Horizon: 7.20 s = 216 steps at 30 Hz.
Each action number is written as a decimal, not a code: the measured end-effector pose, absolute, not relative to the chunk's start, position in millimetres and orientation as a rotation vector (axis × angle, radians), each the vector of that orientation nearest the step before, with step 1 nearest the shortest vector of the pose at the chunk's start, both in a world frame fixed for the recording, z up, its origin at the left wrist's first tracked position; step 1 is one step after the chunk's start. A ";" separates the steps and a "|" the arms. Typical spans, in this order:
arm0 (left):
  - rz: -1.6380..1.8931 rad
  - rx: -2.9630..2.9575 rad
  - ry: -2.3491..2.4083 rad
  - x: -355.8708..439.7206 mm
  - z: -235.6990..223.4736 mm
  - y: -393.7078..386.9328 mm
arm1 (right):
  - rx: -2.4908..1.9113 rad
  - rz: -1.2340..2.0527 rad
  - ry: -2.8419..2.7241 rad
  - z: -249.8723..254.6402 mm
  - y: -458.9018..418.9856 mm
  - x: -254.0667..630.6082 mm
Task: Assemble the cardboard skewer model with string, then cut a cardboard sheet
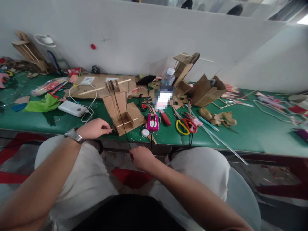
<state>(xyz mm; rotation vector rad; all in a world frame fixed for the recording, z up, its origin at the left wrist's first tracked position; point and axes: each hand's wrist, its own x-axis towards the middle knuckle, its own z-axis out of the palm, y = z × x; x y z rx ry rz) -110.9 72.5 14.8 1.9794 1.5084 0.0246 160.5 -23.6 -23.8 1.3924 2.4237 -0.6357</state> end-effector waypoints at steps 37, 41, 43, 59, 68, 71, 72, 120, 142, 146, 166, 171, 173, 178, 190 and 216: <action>0.335 1.667 1.199 -54.0 -2.5 48.5 | 1.864 -1.322 3.121 7.2 24.0 201.5; 0.434 1.559 1.164 -30.8 -13.3 37.5 | 2.032 -1.369 3.088 5.7 31.6 209.1; 0.466 1.563 1.145 -24.2 -17.5 33.3 | 2.094 -1.477 3.057 4.2 34.3 210.1; 0.777 2.070 1.225 -18.8 1.5 22.5 | 1.934 -1.678 3.168 -2.8 33.6 192.2; 1.011 1.534 1.069 -19.3 -0.9 26.3 | 2.042 -1.256 3.203 -4.7 35.5 196.7; 1.087 1.271 0.964 -22.6 -4.4 29.4 | 2.078 -1.194 3.210 -5.4 35.6 197.5; 1.103 1.218 0.935 -23.2 -5.4 30.3 | 2.091 -1.189 3.213 -5.7 35.2 197.3; 0.245 2.348 1.889 -29.0 -6.6 25.4 | 1.890 -0.563 3.094 -11.1 28.0 190.6; 0.208 2.388 1.660 -29.4 5.3 21.1 | 1.845 -0.390 3.131 -14.0 47.3 181.8; 0.191 2.351 1.808 -32.3 -4.7 26.2 | 1.884 -0.429 3.195 -11.9 48.1 180.3; 0.581 2.157 1.609 -29.2 -20.0 32.6 | 2.148 -0.616 3.034 -3.9 44.7 191.0; 0.593 2.127 1.609 -28.7 -18.9 31.5 | 2.048 -0.592 2.937 -8.1 37.6 193.8; 0.590 2.124 1.636 -27.8 -18.0 31.0 | 2.034 -0.600 2.913 -11.0 35.1 193.3; 0.566 2.093 1.648 -26.4 -14.7 29.5 | 2.028 -0.677 2.871 -18.2 32.0 189.5; 0.682 1.510 1.429 -24.3 -23.8 32.8 | 2.071 -1.203 2.775 -19.7 28.2 180.8; 0.691 0.563 1.138 -12.2 -6.2 32.4 | 2.085 -1.237 2.598 -19.2 24.2 174.6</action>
